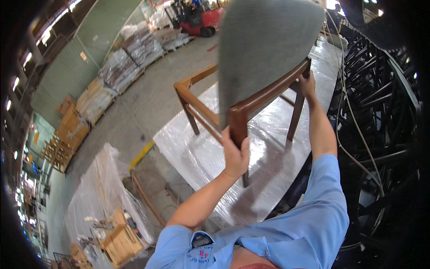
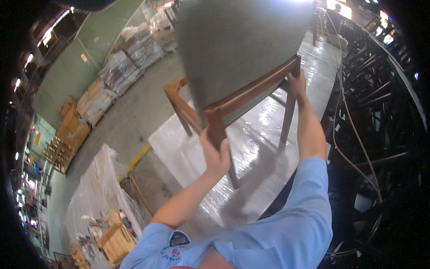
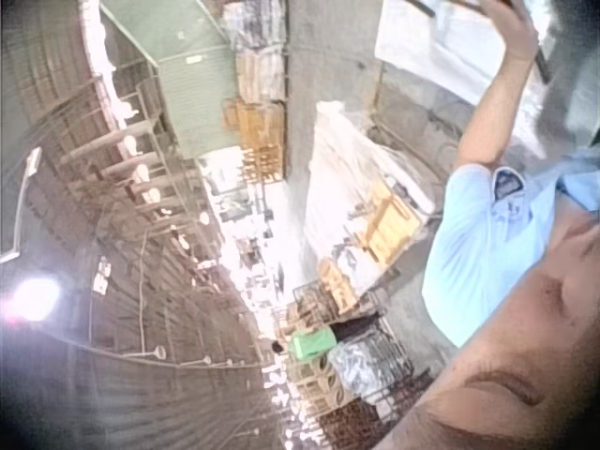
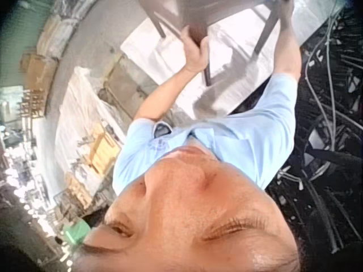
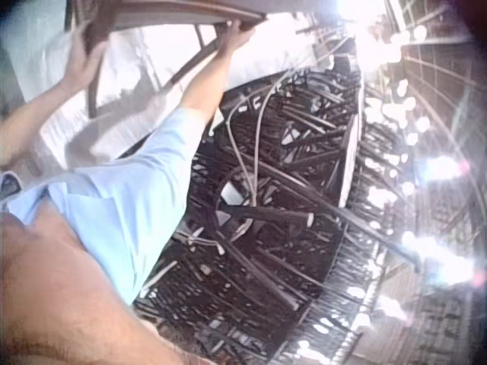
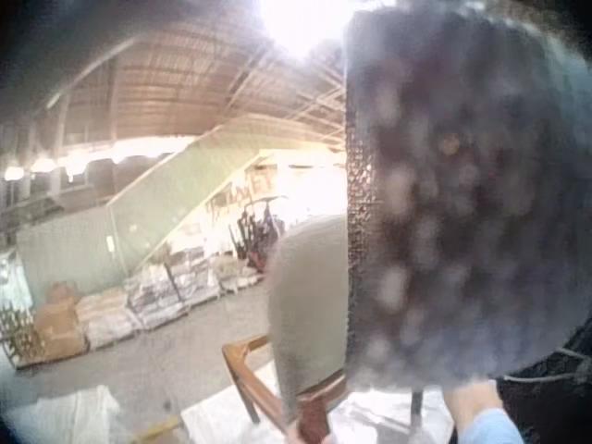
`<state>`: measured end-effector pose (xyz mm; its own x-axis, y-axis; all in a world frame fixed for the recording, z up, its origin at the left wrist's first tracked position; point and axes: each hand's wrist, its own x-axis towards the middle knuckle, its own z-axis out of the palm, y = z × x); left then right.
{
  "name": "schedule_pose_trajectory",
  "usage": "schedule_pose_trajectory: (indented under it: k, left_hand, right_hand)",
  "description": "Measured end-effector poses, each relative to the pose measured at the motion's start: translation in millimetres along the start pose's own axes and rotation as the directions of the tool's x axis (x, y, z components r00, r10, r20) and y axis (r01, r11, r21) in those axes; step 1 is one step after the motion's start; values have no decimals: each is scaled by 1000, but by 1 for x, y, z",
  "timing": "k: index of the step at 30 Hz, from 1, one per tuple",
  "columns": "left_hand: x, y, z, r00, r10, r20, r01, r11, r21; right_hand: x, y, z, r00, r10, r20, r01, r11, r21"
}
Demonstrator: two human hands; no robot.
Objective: The person assembles a dining chair by attaching the seat cushion to the wooden frame. They use a pneumatic drill to secure the cushion with screws and then place the completed chair on a stack.
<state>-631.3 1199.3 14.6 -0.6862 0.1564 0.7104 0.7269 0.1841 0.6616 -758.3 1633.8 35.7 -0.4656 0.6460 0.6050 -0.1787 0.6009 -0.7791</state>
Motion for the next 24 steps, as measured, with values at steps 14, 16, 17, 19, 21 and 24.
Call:
schedule_pose_trajectory:
  k: [14,16,17,19,21,24]
  left_hand:
    - [-19,11,8,993,112,36,-107,986,-131]
    - [-24,3,2,994,108,2,-106,975,-193]
    - [-28,0,1,995,99,-6,-97,965,-243]
    - [-38,-12,2,999,47,-14,-49,938,-344]
    - [-37,-23,-3,994,107,-23,-110,965,-239]
    - [-20,-44,-14,993,25,-112,-49,975,-217]
  right_hand:
    - [10,49,7,968,-249,20,239,903,-357]
    - [1,53,2,972,-235,26,225,888,-401]
    - [-7,55,-8,975,-222,22,210,878,-429]
    - [-14,58,-25,978,-207,26,194,856,-478]
    - [-32,62,-58,983,-182,13,160,824,-544]
    - [-56,62,-61,988,-150,39,144,797,-586]
